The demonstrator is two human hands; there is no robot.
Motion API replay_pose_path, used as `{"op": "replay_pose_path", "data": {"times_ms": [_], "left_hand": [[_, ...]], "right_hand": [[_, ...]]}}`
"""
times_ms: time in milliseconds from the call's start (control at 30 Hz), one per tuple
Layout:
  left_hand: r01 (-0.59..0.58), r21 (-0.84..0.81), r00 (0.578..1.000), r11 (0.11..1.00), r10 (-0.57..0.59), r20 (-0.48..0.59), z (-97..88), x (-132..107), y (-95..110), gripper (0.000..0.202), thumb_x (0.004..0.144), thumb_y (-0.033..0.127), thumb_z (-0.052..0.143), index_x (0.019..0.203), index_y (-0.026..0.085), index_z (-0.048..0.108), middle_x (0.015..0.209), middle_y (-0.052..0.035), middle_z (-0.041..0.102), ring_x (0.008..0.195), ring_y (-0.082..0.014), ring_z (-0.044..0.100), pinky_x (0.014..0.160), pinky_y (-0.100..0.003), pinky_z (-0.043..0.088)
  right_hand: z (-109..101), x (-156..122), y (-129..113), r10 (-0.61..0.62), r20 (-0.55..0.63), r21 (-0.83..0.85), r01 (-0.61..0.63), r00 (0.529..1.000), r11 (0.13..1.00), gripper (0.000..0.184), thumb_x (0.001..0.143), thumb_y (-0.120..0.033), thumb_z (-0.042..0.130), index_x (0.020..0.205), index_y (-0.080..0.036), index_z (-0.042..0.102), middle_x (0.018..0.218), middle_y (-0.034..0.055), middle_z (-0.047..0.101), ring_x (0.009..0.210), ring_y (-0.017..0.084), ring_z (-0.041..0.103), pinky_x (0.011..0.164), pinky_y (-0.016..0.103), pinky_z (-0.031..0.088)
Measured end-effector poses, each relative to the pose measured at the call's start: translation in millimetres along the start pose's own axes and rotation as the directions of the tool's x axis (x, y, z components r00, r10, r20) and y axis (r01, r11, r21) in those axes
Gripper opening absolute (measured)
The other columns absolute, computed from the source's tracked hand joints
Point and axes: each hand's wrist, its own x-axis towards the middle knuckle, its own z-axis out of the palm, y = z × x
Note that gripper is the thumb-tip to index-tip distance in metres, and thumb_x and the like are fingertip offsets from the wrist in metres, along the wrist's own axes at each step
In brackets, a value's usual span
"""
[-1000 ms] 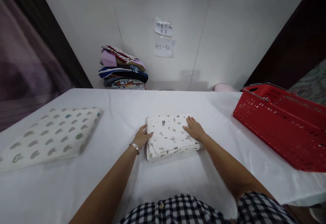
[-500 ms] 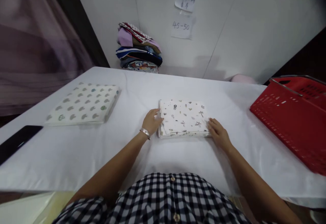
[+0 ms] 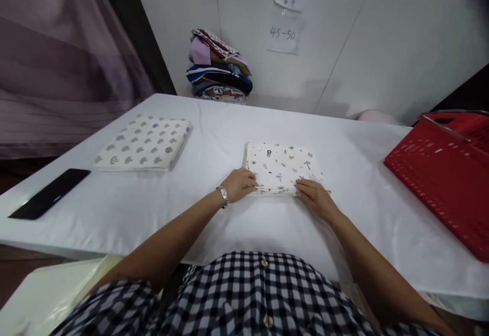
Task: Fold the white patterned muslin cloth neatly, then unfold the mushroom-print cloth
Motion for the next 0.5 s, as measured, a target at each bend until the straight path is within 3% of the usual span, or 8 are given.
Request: {"op": "replay_pose_path", "data": {"times_ms": [267, 500], "left_hand": [[0.037, -0.043, 0.998, 0.998, -0.039, -0.058, -14.0, -15, -5, 0.020, 0.082, 0.029, 0.051, 0.087, 0.024, 0.069, 0.103, -0.0048, 0.065, 0.105, -0.0222, 0.050, 0.099, -0.039, 0.029], [0.004, -0.042, 0.996, 0.999, -0.008, -0.089, -1.7, -31, -6, 0.018, 0.081, 0.027, 0.052, 0.091, 0.023, 0.066, 0.108, -0.0067, 0.062, 0.107, -0.0227, 0.051, 0.100, -0.039, 0.030]], "right_hand": [[1, -7, -5, -0.005, 0.010, 0.046, 0.005, 1.000, 0.999, 0.033, 0.090, -0.034, 0.043, 0.117, -0.026, 0.061, 0.121, 0.0053, 0.060, 0.114, 0.022, 0.053, 0.097, 0.044, 0.044], [-10, -24, 16, -0.021, -0.054, -0.084, 0.017, 0.998, 0.996, 0.032, 0.090, -0.033, 0.045, 0.114, -0.022, 0.063, 0.115, 0.0083, 0.062, 0.108, 0.024, 0.056, 0.094, 0.046, 0.045]]}}
